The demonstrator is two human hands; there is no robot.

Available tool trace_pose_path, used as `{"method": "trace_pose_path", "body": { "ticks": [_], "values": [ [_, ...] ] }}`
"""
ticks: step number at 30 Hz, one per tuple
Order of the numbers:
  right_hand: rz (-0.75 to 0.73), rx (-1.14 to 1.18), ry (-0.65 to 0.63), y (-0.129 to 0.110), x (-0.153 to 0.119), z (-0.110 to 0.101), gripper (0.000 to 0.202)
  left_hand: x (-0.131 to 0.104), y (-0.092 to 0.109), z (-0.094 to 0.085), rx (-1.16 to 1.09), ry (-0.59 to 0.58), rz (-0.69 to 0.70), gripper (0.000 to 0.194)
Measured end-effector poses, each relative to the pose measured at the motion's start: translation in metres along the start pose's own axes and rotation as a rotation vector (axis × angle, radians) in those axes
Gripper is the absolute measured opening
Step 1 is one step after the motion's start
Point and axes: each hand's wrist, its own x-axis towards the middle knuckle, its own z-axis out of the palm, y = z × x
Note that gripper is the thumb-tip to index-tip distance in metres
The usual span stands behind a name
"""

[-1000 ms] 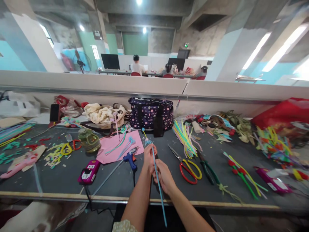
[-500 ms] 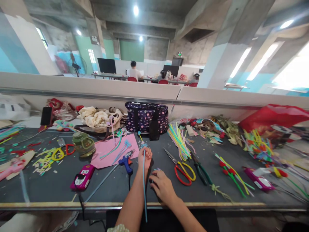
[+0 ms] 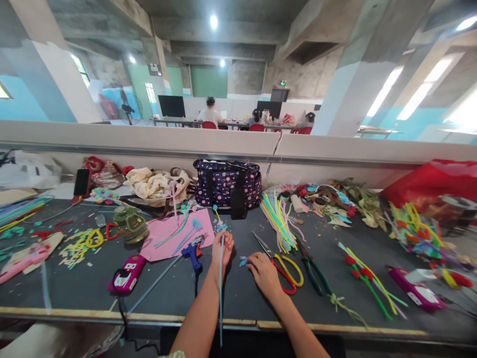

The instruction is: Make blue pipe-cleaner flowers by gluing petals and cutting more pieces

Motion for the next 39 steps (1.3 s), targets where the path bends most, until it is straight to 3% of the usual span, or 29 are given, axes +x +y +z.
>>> {"method": "trace_pose_path", "body": {
  "ticks": [7, 12, 16, 20, 23, 27, 33, 35, 39],
  "values": [
    [0.192, 0.368, 0.022, 0.030, -0.003, -0.023, 0.021, -0.001, 0.000, 0.005, 0.062, 0.018, -0.065, 0.029],
    [0.431, 0.710, -0.133, 0.028, 0.000, -0.040, 0.025, 0.001, -0.003, 0.010, 0.161, 0.134, -0.098, 0.031],
    [0.486, 0.947, -0.255, 0.014, 0.006, -0.045, 0.030, 0.003, -0.005, 0.010, 0.184, 0.154, -0.106, 0.029],
    [0.448, 1.090, -0.405, 0.005, 0.012, -0.035, 0.032, 0.004, -0.007, 0.009, 0.216, 0.168, -0.112, 0.029],
    [0.423, 1.088, -0.443, 0.006, 0.021, -0.022, 0.029, 0.004, -0.008, 0.011, 0.246, 0.174, -0.134, 0.029],
    [0.418, 1.034, -0.340, 0.012, 0.040, -0.014, 0.023, 0.003, -0.009, 0.015, 0.278, 0.191, -0.153, 0.029],
    [0.426, 1.005, -0.131, 0.027, 0.056, -0.037, 0.020, 0.007, -0.012, 0.009, 0.393, 0.240, -0.184, 0.033],
    [0.455, 1.012, -0.157, 0.033, 0.054, -0.047, 0.020, 0.008, -0.014, 0.005, 0.422, 0.232, -0.189, 0.035],
    [0.451, 0.949, -0.379, 0.042, 0.046, -0.051, 0.021, 0.007, -0.016, 0.003, 0.496, 0.233, -0.187, 0.038]
  ]
}}
